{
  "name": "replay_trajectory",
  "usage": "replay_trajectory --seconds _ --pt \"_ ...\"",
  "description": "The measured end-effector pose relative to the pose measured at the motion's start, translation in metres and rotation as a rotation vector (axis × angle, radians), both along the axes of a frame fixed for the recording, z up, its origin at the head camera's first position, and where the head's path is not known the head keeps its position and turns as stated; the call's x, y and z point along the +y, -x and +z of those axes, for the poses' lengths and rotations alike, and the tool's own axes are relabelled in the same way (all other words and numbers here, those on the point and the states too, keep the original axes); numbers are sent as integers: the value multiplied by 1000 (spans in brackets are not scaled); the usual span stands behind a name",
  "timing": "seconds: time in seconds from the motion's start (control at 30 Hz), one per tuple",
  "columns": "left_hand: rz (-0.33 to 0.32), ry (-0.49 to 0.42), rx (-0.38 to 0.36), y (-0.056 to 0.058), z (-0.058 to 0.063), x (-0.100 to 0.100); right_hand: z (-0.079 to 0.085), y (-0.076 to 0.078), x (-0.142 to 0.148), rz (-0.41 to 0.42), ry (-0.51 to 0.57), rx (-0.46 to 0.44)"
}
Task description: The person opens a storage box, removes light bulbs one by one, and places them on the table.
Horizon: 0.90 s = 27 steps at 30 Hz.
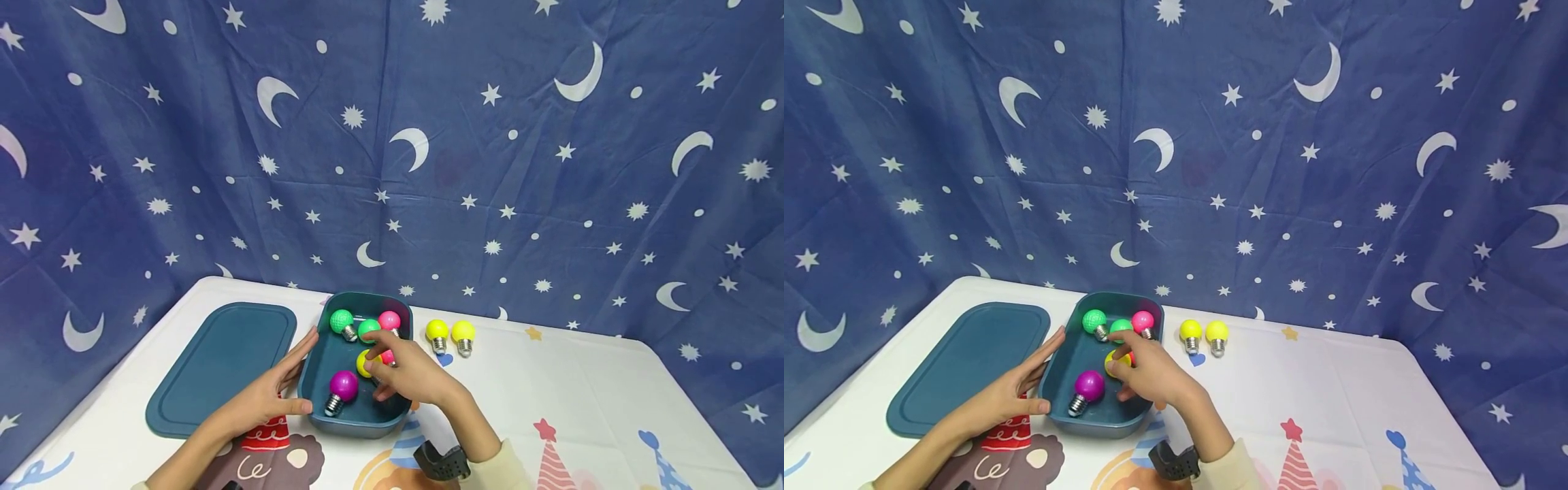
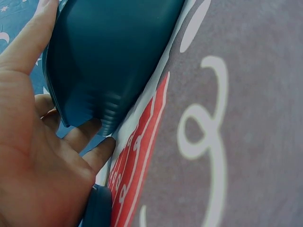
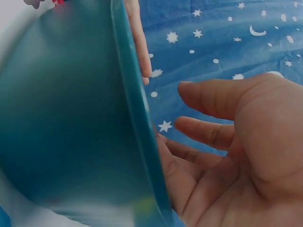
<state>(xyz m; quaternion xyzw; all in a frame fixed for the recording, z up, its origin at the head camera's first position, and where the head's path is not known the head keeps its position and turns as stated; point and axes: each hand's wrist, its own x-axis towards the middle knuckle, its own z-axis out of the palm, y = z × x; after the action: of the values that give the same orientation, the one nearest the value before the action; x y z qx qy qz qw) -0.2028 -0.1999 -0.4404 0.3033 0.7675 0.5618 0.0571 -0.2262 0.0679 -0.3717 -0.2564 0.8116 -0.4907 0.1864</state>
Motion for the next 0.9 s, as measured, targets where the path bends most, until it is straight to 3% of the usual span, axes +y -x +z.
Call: replay_trajectory --seconds 0.47,0.9 --pt "-26 -20 7 1 1 2 -11 -4 -15 34 -30 66" --pt "17 30 8 -1 3 2 -17 -9 -29 43 -71 151"
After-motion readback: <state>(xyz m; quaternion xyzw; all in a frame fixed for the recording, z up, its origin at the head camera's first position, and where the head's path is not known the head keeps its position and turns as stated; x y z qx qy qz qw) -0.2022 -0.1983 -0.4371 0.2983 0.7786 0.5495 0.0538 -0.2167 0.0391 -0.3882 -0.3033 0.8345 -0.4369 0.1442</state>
